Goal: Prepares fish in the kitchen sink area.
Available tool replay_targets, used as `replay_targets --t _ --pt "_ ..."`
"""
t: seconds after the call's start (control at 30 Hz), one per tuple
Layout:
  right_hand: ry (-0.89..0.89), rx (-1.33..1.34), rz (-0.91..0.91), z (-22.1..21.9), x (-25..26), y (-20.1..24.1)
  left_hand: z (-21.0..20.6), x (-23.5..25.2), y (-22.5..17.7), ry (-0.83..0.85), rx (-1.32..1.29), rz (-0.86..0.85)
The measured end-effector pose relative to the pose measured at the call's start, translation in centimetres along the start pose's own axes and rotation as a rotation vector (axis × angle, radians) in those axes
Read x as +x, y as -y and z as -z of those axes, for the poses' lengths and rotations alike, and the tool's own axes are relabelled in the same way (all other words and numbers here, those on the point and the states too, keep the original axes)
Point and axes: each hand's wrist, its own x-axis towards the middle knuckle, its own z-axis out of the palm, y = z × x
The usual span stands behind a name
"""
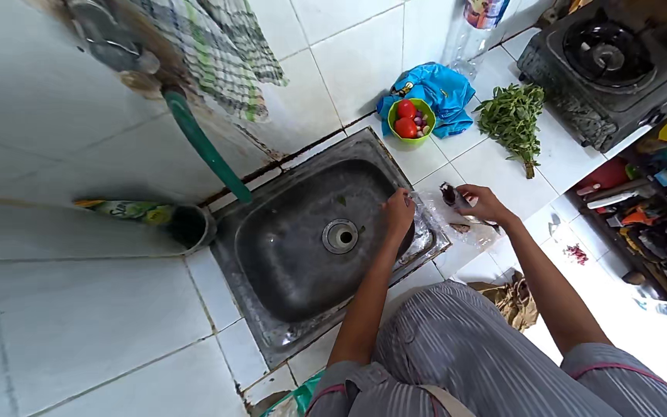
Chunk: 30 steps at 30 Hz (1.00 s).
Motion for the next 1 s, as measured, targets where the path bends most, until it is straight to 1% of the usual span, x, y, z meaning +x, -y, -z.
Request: replay_targets --t 0.1,0.2,0.3,0.37,0.43,0.5,0.53,0.57,0.63,0.67,0.7,0.8,0.93,1.0 --pt "0.044 0.090 -0.060 2.5 -0.1 1.3 -1.2 1.3 0.7 -0.009 -0.055 0.070" --pt "0.039 0.188 -0.079 4.5 -0.4 2.5 -1.7 1.5 1.1 -0.031 -0.114 0.077" --pt "-0.003 0.299 -0.122 6.0 -0.8 4.3 -1.6 1.5 1.4 -0.033 -0.138 0.063" --pt "-0.047 0.373 -0.117 6.6 -0.9 5.5 -1.0 1.1 1.0 -0.032 -0.121 0.056" --pt "-0.077 0.439 -0.095 6.7 -1.1 6.8 -0.3 0.0 0.0 -0.115 -0.100 -0.017" --pt "-0.090 0.525 -0.064 6.2 -1.1 7.7 0.2 -1.4 -1.3 -0.192 -0.149 -0.157" --pt "-0.089 0.568 -0.050 5.8 -1.1 7.9 0.5 -2.0 -2.0 -0.172 -0.220 -0.218" --pt "-0.080 0.608 -0.044 5.3 -1.1 8.0 1.0 -2.7 -2.8 -0.097 -0.299 -0.254" --pt "-0.046 0.669 -0.040 4.1 -0.8 7.9 2.0 -3.5 -5.1 0.124 -0.472 -0.222" --pt "-0.028 0.693 -0.041 3.5 -0.6 7.9 2.2 -3.7 -5.9 0.196 -0.521 -0.204" --pt "-0.012 0.711 -0.048 2.9 -0.4 8.0 2.2 -3.9 -6.3 0.230 -0.549 -0.197" --pt "0.031 0.734 -0.086 1.3 0.3 7.9 1.8 -4.0 -6.5 0.234 -0.572 -0.171" --pt "0.074 0.670 -0.177 0.3 0.9 8.3 1.7 -4.1 -5.4 0.197 -0.577 -0.120" --pt "0.095 0.646 -0.215 0.0 1.1 8.4 1.4 -3.9 -5.2 0.180 -0.625 -0.060"
